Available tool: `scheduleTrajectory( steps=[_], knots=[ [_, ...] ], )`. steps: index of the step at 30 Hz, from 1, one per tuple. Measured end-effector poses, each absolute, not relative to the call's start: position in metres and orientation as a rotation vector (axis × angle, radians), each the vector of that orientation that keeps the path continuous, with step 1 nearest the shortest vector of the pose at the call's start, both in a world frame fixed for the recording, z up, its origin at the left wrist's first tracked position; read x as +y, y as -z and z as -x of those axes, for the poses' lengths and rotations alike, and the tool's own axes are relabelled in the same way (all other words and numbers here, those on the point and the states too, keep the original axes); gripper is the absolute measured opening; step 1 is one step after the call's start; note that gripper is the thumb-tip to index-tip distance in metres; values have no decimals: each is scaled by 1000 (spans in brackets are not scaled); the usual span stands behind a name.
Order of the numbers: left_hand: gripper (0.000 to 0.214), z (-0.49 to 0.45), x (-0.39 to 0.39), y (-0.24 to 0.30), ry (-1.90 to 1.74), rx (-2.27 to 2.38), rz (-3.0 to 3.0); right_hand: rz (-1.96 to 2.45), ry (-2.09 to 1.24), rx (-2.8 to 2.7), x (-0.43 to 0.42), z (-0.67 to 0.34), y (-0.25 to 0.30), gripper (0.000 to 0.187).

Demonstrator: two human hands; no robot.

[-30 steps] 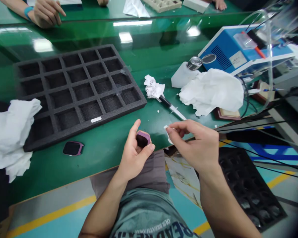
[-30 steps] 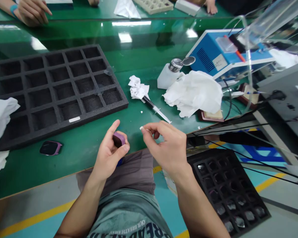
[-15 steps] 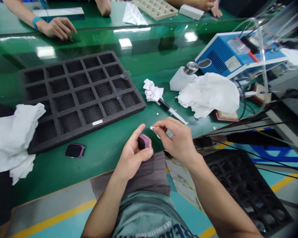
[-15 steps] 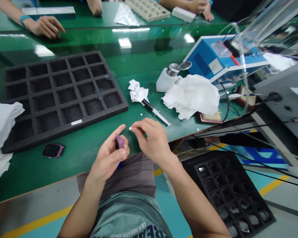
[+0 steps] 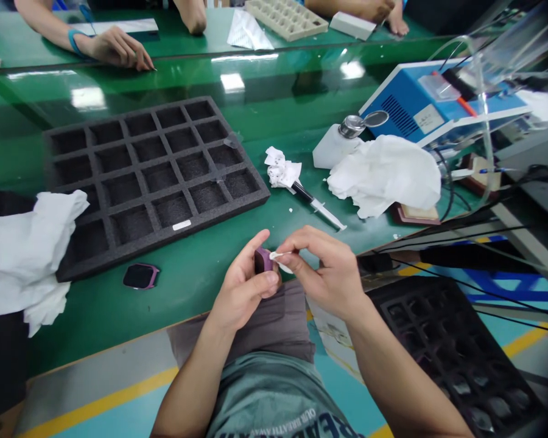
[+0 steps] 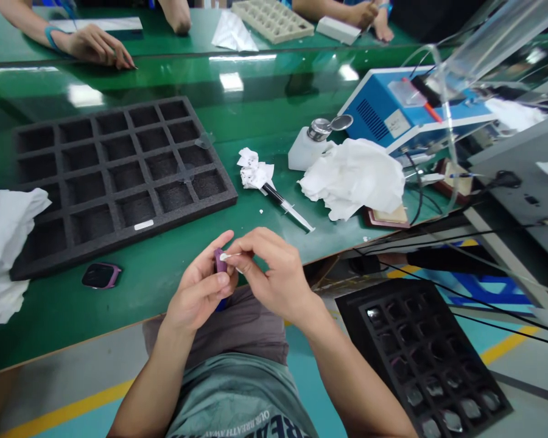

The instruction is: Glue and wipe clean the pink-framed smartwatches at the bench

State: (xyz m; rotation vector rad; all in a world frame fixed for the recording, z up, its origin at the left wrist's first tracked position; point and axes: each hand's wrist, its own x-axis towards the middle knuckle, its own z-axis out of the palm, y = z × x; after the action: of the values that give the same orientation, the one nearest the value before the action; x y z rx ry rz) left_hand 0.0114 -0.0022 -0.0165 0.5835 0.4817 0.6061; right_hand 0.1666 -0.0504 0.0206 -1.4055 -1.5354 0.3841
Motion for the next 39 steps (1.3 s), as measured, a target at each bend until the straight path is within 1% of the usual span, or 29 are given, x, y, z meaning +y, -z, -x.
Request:
scheduleTrajectory(
  steps=[2, 6, 9, 11, 14, 18, 20, 23, 25, 26, 30, 33, 35, 39],
  knots=[
    [78, -11, -3, 17, -599, 460, -599, 1373, -402, -1560, -43, -163, -16, 13],
    [67, -11, -4, 14, -599, 424, -674, 1450, -367, -1593, -16, -164, -13, 14],
    [64, -7, -1, 10, -831, 621, -689, 1499, -406, -1508, 9, -173, -22, 9],
    [62, -2, 3, 8, -994, 749, -675, 1541, -487, -1510, 28, -178, -32, 11],
    [63, 8, 8, 8, -1088, 787, -589, 1680, -548, -1676, 64, -180, -44, 14],
    [63, 16, 9, 13, -1101, 707, -492, 1974, -344, -1718, 112, -167, -49, 23],
    [67, 18, 8, 16, -1093, 678, -478, 2121, -346, -1752, 130, -160, -47, 27],
    [73, 19, 7, 18, -1070, 660, -475, 2167, -402, -1741, 145, -154, -42, 21],
    [77, 19, 7, 19, -1058, 654, -488, 2072, -458, -1643, 143, -155, -41, 16],
    [78, 19, 7, 19, -1052, 654, -499, 1999, -514, -1579, 138, -157, -41, 18],
    [81, 19, 6, 19, -1019, 661, -554, 1664, -948, -1359, 97, -166, -50, 30],
    [81, 19, 5, 19, -998, 650, -584, 1602, -1223, -1344, 62, -171, -59, 35],
    [80, 18, 4, 19, -993, 646, -594, 1602, -1300, -1351, 47, -172, -63, 39],
    [79, 18, 4, 19, -994, 643, -609, 1620, -1305, -1345, 41, -175, -64, 42]
  ],
)
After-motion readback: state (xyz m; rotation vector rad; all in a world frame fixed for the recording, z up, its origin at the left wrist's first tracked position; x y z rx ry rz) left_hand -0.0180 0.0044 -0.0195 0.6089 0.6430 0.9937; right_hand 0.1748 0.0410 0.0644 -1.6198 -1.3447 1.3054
